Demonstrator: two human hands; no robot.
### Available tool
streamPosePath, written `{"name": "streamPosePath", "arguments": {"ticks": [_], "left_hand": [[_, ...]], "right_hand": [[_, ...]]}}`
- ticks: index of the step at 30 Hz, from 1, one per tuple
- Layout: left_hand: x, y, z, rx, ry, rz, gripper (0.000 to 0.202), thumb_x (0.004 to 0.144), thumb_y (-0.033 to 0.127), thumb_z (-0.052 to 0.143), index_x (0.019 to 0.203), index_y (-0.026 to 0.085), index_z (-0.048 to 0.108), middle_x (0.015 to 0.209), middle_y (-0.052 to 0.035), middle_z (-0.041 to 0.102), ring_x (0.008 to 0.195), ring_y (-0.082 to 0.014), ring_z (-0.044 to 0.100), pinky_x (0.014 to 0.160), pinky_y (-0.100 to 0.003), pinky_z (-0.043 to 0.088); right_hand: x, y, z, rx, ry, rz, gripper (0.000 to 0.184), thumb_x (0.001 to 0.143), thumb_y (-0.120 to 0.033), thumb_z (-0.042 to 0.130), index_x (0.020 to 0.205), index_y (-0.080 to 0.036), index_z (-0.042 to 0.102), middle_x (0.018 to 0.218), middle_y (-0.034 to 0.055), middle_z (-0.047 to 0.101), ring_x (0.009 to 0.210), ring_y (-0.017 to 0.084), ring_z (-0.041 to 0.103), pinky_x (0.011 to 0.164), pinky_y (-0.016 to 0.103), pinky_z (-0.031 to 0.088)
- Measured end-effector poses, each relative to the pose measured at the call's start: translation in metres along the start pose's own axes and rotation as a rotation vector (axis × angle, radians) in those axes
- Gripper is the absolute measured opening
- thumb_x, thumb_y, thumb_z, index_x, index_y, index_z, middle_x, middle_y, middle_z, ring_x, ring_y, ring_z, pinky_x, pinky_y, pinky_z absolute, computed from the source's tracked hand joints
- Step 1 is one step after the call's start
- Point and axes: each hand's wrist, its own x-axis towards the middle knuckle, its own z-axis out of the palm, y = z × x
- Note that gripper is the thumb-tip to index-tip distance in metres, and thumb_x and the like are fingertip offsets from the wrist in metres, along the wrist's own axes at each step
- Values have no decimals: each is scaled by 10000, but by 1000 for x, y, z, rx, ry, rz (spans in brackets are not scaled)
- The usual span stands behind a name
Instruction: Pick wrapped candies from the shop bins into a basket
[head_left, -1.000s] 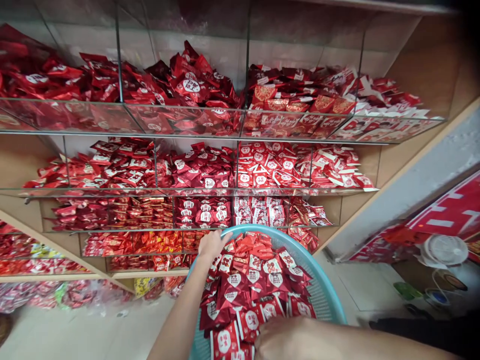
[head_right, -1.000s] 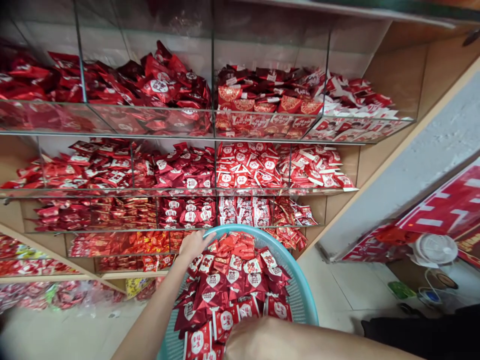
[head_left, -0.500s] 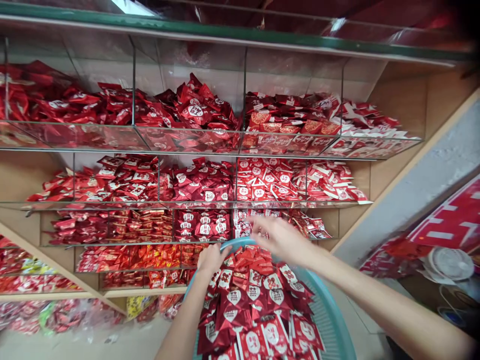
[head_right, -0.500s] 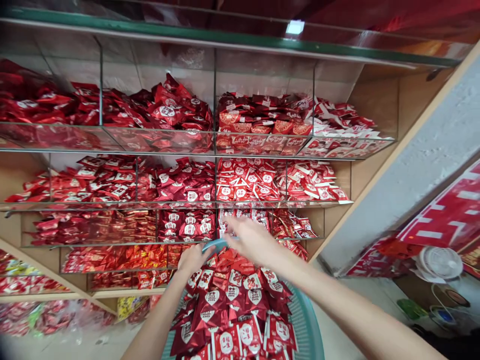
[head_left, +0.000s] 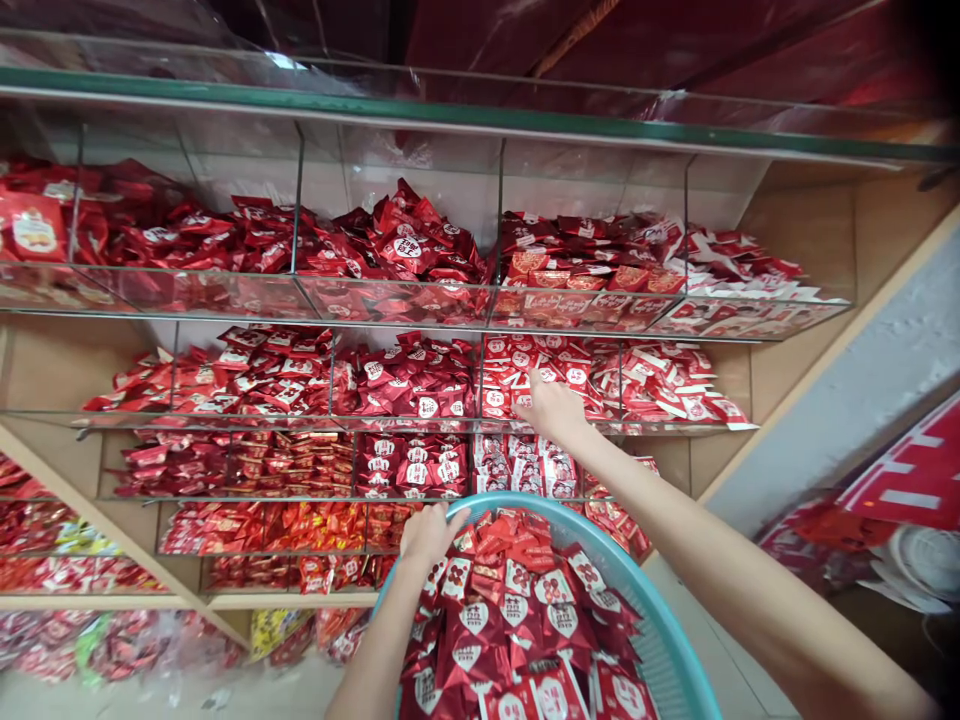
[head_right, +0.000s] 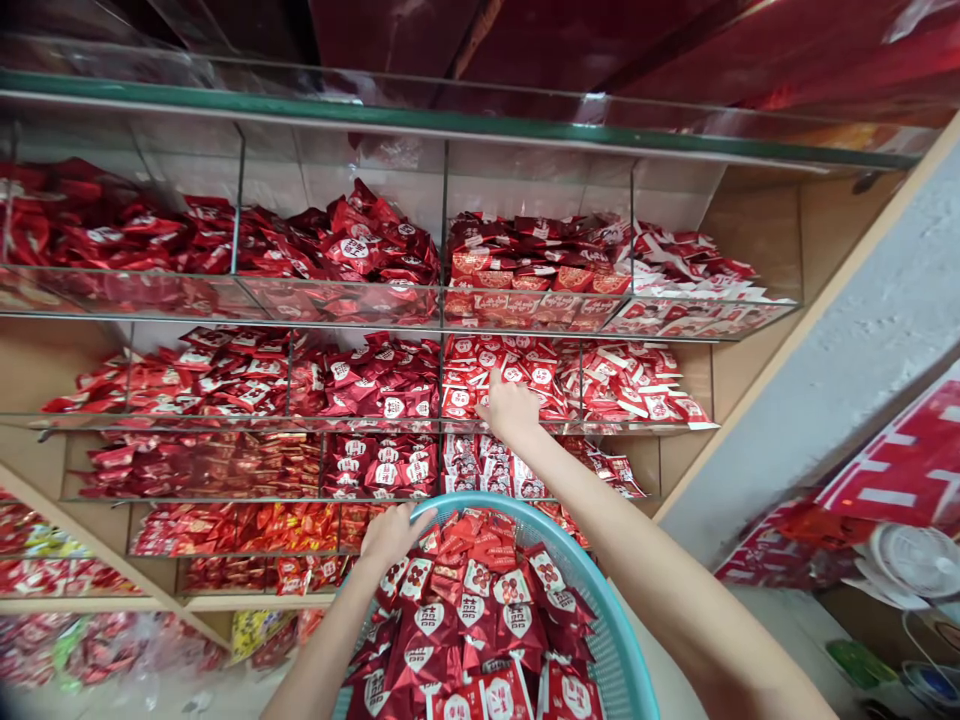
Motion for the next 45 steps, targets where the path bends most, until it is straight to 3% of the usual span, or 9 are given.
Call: {"name": "streamPosePath", "arguments": {"ticks": [11, 23, 27, 30, 32, 34, 37, 40, 45], "left_hand": [[-1, 1, -1, -12, -17, 14, 675, 785, 649, 161, 945, 169, 608, 881, -137, 666, 848, -257, 624, 713, -329, 443], [1, 3, 0, 38, -23, 24, 732, 744, 702, 115, 928, 185, 599, 883, -131, 663, 836, -273, 621, 712, -364, 449], [2, 4, 1, 27, -44, 28, 767, 729, 718, 105, 953, 171, 593, 884, -136, 657, 841, -268, 615, 727, -362, 445], [2, 5, 0, 20, -58, 16, 778, 721, 727, 115, 958, 161, 594, 896, -134, 653, 854, -264, 609, 743, -353, 439], [2, 6, 0, 17, -65, 16, 779, 727, 721, 105, 972, 162, 590, 903, -128, 651, 859, -262, 607, 745, -350, 438], [2, 6, 0, 20, -80, 17, 771, 738, 710, 96, 995, 168, 581, 912, -123, 648, 864, -260, 606, 741, -348, 441], [2, 6, 2, 36, -85, 18, 755, 748, 699, 96, 992, 170, 575, 925, -120, 646, 874, -252, 603, 751, -342, 440], [2, 5, 4, 40, -71, 27, 761, 751, 695, 78, 976, 167, 578, 919, -122, 646, 870, -248, 603, 763, -346, 437], [2, 4, 3, 44, -46, 37, 789, 721, 727, 74, 935, 168, 589, 877, -118, 652, 833, -264, 612, 709, -355, 454]], "right_hand": [[9, -2, 0, 58, -53, 21, 487, 745, -348, 542, 1146, -133, 371, 962, 145, 629, 910, 294, 590, 676, 340, 429], [3, 18, 7, 280, 56, 19, 559, 772, -378, 506, 1244, -133, 334, 855, 110, 608, 839, 266, 570, 666, 371, 422], [-10, 31, -4, 370, 176, -67, 561, 791, -380, 493, 1258, -125, 315, 773, 73, 586, 771, 238, 560, 669, 379, 418], [-35, 35, -18, 512, 199, -195, 579, 793, -404, 505, 1274, -160, 294, 771, 45, 566, 690, 188, 541, 629, 345, 421], [-61, 32, -23, 652, 102, -308, 587, 779, -414, 532, 1270, -187, 304, 776, 24, 551, 654, 158, 525, 602, 314, 424], [-91, 24, -18, 792, -102, -427, 576, 767, -407, 558, 1256, -207, 330, 775, 3, 540, 652, 139, 517, 604, 291, 429], [-139, 9, 6, 896, -511, -577, 518, 766, -384, 570, 1223, -223, 387, 782, -10, 532, 671, 122, 515, 617, 258, 428], [-179, -3, 37, 803, -838, -689, 487, 764, -368, 571, 1204, -225, 417, 744, -20, 536, 624, 113, 498, 547, 225, 382], [-222, -17, 69, 511, -987, -902, 440, 714, -368, 608, 1114, -215, 509, 823, 27, 591, 713, 170, 545, 564, 240, 358]]}}
